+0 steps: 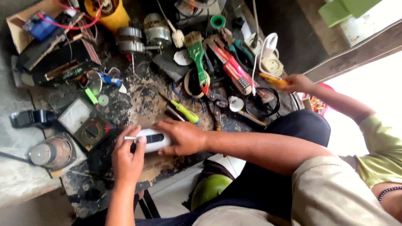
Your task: Disassembling a small electronic device using a screwdriver to access and inspect the internal circuit board.
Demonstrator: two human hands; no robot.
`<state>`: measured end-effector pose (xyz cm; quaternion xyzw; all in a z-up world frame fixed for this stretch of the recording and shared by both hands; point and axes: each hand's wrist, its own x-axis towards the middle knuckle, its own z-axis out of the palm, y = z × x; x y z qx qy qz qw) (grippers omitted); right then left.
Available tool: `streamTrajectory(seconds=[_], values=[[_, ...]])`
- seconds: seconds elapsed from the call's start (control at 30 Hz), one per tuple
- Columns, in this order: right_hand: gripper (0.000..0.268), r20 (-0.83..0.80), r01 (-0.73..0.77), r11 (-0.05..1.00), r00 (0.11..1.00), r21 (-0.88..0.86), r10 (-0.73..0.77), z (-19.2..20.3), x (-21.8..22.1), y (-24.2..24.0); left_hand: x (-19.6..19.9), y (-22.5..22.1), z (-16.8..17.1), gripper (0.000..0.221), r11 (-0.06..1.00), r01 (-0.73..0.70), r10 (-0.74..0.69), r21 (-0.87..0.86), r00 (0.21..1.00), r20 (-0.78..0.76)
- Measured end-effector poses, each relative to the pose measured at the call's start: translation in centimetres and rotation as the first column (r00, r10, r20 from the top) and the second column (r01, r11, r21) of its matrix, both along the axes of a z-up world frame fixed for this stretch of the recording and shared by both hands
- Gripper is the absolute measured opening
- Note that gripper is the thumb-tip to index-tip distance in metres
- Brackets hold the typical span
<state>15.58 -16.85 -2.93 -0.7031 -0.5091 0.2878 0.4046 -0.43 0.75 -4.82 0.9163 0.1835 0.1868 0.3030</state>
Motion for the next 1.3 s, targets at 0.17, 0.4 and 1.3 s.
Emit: streamTrajectory(seconds=[0.17,0.4,1.3], values=[[0.071,-0.033,0.005,1.000,0.999,0.005,-0.005,-1.6,-1.7,0.3,-1.2,-0.2,0.9,0.034,0.999,0.043,-0.045,-0.022,0.995,-0.085],[0.079,0.091,-0.044,0.999,0.995,0.018,0.043,-1.8,-0.4,0.3,0.4,0.1,1.6,0.042,0.997,0.063,-0.070,-0.050,0.985,-0.160],[0.082,0.012,-0.014,0.999,1.000,0.035,0.013,0.6,-0.4,0.2,0.9,0.2,2.4,0.041,0.973,0.054,-0.077,-0.226,0.993,-0.094]])
